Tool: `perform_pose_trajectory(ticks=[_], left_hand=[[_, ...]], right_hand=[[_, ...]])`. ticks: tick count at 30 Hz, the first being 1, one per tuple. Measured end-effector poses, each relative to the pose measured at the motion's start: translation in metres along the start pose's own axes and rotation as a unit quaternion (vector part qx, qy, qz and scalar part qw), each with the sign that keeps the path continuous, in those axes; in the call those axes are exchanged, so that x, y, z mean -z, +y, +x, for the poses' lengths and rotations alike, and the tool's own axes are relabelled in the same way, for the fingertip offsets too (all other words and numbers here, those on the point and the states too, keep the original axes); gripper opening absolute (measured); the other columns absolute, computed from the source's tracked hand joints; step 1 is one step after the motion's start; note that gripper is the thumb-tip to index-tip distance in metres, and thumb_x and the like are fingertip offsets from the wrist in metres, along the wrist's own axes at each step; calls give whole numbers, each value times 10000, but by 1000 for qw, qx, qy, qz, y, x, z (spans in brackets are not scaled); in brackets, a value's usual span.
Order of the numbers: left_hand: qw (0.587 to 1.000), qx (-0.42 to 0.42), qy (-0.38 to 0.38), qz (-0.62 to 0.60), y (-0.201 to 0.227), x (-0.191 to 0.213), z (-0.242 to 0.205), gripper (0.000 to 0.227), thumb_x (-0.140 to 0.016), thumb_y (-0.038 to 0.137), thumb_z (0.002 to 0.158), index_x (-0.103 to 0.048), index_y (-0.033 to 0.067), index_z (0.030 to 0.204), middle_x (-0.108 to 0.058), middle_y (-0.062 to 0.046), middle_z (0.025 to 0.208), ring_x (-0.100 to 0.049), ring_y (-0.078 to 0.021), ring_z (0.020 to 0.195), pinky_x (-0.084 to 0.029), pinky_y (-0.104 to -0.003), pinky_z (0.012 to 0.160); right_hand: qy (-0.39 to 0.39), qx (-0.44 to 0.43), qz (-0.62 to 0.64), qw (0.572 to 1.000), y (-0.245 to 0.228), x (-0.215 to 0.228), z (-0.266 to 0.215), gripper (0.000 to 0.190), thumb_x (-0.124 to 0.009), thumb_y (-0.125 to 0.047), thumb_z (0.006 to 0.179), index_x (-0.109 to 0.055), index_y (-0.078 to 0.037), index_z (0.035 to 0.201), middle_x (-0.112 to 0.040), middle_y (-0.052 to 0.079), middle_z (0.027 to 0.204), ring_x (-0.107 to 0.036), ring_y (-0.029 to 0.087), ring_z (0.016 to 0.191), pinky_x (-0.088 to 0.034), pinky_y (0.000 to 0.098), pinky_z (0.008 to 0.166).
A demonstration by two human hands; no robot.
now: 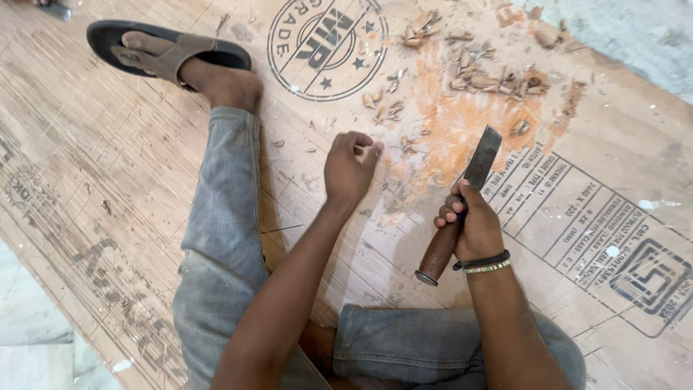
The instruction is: The person sits on the floor and uses a chisel to scrape a large sheet of plywood, removing surface material and creating wood shavings. The person occasionally pauses to wipe the surface with their hand.
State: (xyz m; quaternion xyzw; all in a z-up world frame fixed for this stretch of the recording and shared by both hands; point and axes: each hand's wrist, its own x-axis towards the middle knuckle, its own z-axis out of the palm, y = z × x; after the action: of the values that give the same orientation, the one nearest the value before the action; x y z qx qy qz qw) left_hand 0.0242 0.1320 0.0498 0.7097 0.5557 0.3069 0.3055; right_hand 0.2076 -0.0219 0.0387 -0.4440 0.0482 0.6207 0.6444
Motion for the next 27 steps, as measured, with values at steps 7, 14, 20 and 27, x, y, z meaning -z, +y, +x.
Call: perform_pose_trajectory(ticks=[7, 14, 20, 27], left_hand=[[814, -32, -441, -377, 169, 134, -89, 304, -602, -54, 865, -732, 44, 1121, -765, -98, 1072, -742, -176, 971, -649, -329, 832], [968, -151, -200, 7, 139, 164, -5, 311, -610, -25, 882, -701, 48, 1171, -756, -95, 1095, -735, -180, 996, -638, -333, 855], [972, -114, -117, 170, 100, 163, 32, 326, -617, -1, 897, -675, 52, 1213, -749, -93, 1115, -729, -184, 1017, -629, -335, 874], [969, -96, -109, 201, 101, 165, 147, 350, -626, 28, 914, -645, 56, 1262, -740, -91, 1138, -721, -188, 1042, -619, -339, 896]], right_hand=[[27, 8, -53, 998, 6, 6, 7, 219, -545, -289, 1039, -542, -84, 963, -525, -11, 700, -537, 121, 644, -475, 309, 624], [7, 43, -66, 997, 14, 2, 3, 196, -584, -269, 1020, -531, -94, 951, -458, -28, 651, -488, 124, 567, -488, 333, 556], [25, 56, -76, 995, 21, 17, 15, 200, -593, -263, 1022, -516, -99, 937, -462, -21, 647, -494, 131, 564, -495, 341, 553], [24, 69, -70, 995, 32, 25, 27, 284, -584, -310, 993, -512, -110, 805, -412, 4, 575, -433, 170, 468, -423, 360, 448]])
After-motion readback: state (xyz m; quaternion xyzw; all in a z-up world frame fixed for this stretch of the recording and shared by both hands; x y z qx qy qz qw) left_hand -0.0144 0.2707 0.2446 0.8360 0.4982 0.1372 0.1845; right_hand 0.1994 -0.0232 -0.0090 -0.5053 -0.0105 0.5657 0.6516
